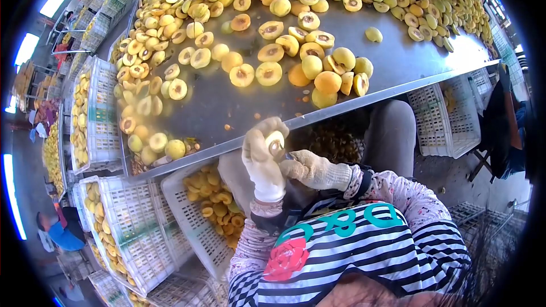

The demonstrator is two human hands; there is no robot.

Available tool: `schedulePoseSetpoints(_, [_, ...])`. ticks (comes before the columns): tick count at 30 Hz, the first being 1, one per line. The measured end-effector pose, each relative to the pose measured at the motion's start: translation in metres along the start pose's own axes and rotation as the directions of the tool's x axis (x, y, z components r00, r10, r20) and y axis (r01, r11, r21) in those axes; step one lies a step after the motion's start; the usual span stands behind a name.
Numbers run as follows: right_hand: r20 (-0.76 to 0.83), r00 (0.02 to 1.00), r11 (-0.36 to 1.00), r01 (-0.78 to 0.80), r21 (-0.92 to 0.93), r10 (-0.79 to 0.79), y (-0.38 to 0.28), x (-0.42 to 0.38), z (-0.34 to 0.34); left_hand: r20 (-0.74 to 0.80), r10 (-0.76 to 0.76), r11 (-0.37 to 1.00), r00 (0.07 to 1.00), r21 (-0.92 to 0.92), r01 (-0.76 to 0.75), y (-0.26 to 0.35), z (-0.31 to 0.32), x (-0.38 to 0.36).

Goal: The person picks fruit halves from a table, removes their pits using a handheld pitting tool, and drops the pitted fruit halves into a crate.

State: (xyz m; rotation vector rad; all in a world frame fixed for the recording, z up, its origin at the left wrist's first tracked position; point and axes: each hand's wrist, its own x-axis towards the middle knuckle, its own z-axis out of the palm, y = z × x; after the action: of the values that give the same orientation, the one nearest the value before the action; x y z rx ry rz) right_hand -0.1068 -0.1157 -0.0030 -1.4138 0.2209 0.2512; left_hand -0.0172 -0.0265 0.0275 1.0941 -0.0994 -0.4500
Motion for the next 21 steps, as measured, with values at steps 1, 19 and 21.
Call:
schedulePoseSetpoints(1, [0.019,0.999,0.997,-0.048,0.056,0.047,-0.005,-0.005,-0.002,-0.007,0.072,0.997,0.997,-0.022,-0.072,-0.003,0.003,-0.001])
schedulePoseSetpoints(19, [0.136,0.980,0.958,-0.172,0.230,0.143,-0.002,-0.039,0.010,0.756,-0.140,0.973,0.640,-0.014,0.230,0.018,-0.019,0.020])
schedulePoseSetpoints(21, [0.161,0.985,0.958,-0.102,0.268,0.060,0.005,-0.033,0.010,0.770,-0.191,0.963,0.609,0.026,0.270,0.025,-0.018,0.018])
